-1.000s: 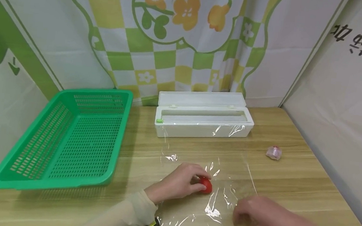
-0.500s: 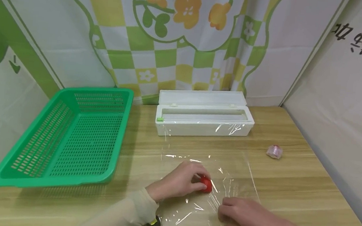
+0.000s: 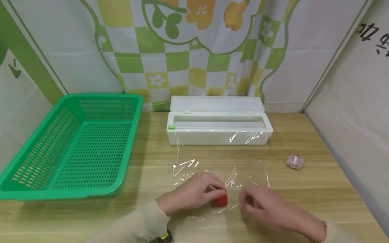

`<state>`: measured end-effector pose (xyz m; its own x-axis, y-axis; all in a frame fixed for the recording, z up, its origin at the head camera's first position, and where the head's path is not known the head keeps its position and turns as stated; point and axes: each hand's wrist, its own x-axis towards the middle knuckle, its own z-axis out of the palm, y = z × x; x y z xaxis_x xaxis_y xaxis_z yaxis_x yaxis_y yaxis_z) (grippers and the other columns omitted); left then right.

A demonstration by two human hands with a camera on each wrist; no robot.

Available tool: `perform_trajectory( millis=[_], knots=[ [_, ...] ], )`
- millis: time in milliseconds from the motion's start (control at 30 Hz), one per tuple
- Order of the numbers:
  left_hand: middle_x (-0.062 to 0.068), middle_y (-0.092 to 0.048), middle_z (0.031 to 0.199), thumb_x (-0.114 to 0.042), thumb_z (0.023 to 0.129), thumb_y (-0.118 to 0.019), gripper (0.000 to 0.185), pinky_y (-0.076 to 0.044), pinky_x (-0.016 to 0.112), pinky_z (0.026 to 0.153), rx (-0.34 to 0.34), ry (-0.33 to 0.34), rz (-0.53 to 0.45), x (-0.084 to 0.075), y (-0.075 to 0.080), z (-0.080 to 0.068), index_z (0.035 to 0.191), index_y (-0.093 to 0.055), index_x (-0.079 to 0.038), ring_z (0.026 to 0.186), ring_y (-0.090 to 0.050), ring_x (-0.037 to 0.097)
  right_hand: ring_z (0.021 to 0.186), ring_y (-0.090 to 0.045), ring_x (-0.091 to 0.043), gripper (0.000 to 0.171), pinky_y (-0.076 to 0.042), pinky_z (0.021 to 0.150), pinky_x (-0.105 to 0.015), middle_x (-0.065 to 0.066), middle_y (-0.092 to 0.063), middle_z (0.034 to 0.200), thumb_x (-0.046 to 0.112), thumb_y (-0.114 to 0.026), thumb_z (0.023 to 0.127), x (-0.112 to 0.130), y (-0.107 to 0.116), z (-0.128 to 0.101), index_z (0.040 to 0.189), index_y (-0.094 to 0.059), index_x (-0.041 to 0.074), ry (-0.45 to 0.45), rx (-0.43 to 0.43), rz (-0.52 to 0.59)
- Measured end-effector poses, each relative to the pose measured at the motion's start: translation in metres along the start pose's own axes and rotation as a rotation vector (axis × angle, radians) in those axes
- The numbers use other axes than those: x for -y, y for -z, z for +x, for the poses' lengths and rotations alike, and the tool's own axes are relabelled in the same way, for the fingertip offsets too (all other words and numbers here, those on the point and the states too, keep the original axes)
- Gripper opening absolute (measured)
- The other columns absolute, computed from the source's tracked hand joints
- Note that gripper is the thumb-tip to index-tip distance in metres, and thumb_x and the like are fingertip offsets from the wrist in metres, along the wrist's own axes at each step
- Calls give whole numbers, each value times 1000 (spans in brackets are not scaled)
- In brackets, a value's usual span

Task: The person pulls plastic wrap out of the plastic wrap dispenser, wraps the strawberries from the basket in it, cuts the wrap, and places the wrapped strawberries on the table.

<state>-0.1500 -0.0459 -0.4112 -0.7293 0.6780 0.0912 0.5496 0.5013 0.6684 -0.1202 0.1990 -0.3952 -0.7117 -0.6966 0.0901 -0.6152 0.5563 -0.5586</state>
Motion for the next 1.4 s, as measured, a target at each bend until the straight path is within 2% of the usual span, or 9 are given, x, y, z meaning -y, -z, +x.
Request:
perform_trajectory(
  millis=[167, 333, 533, 700, 833, 967, 1200, 1300, 1400],
  knots=[
    [-7, -73, 98, -31, 99, -60, 21, -53, 18, 88, 17, -25, 6, 0, 2, 1, 97, -77, -18, 94, -65, 3, 72, -51, -1, 15, -49, 63, -20, 8, -56, 77, 2, -61, 88, -16, 15, 20, 83, -59, 16, -89, 31, 144],
    [-13, -68, 91, -41, 91, -69, 22, -54, 19, 79, 76, -49, 17, -1, 6, 0, 96, -74, -20, 86, -63, 4, 72, -54, -5, 8, -50, 63, -22, 4, -58, 78, 7, -61, 92, -27, 22, 32, 88, -59, 14, -155, 97, 208],
    [-11, -72, 94, -24, 90, -72, 12, -52, 18, 87, 124, -20, 1, -2, 11, 1, 100, -76, -18, 89, -62, -1, 66, -60, -10, 3, -56, 60, -26, -4, -64, 75, 8, -59, 95, -37, 26, 38, 94, -60, 6, -178, 170, 352],
    [-8, -74, 96, -17, 91, -71, 14, -52, 17, 85, 129, 50, -34, 3, 11, 3, 103, -76, -17, 88, -62, 0, 71, -68, -20, 26, -60, 65, -36, -10, -71, 84, 24, -47, 105, -47, 39, 34, 113, -62, 4, -221, 270, 449],
    [-6, -75, 98, -17, 90, -71, 17, -52, 17, 83, 130, 72, -26, 6, 13, 4, 106, -76, -16, 87, -61, 0, 78, -70, -17, 28, -60, 70, -33, -7, -74, 91, 27, -55, 101, -47, 51, 26, 116, -63, 4, -199, 302, 391],
    [-7, -75, 97, -16, 90, -71, 15, -52, 16, 82, 138, 70, -46, 7, 14, 5, 104, -77, -17, 87, -62, -1, 80, -69, -10, 33, -59, 70, -28, -6, -74, 95, 22, -75, 87, -47, 57, 15, 112, -63, 4, -140, 302, 343],
    [-6, -76, 99, -14, 90, -70, 14, -51, 17, 84, 155, 51, -49, 8, 15, 7, 102, -77, -17, 90, -64, 1, 79, -67, -9, 12, -61, 69, -30, -12, -71, 94, 4, -63, 92, -55, 57, 0, 104, -67, 3, -89, 248, 385],
    [-5, -76, 97, -14, 91, -70, 14, -52, 18, 84, 159, 53, -41, 8, 16, 7, 102, -77, -17, 89, -63, 2, 77, -67, -14, 19, -60, 68, -32, -14, -69, 96, 16, -66, 94, -49, 54, -4, 107, -63, 2, -122, 213, 351],
    [-5, -75, 97, -15, 91, -70, 14, -52, 19, 85, 161, 51, -23, 8, 16, 8, 103, -77, -17, 90, -63, 3, 82, -63, -13, 45, -57, 71, -28, -3, -66, 99, 39, -78, 82, -35, 47, -9, 111, -58, 11, -189, 174, 126]
  ],
)
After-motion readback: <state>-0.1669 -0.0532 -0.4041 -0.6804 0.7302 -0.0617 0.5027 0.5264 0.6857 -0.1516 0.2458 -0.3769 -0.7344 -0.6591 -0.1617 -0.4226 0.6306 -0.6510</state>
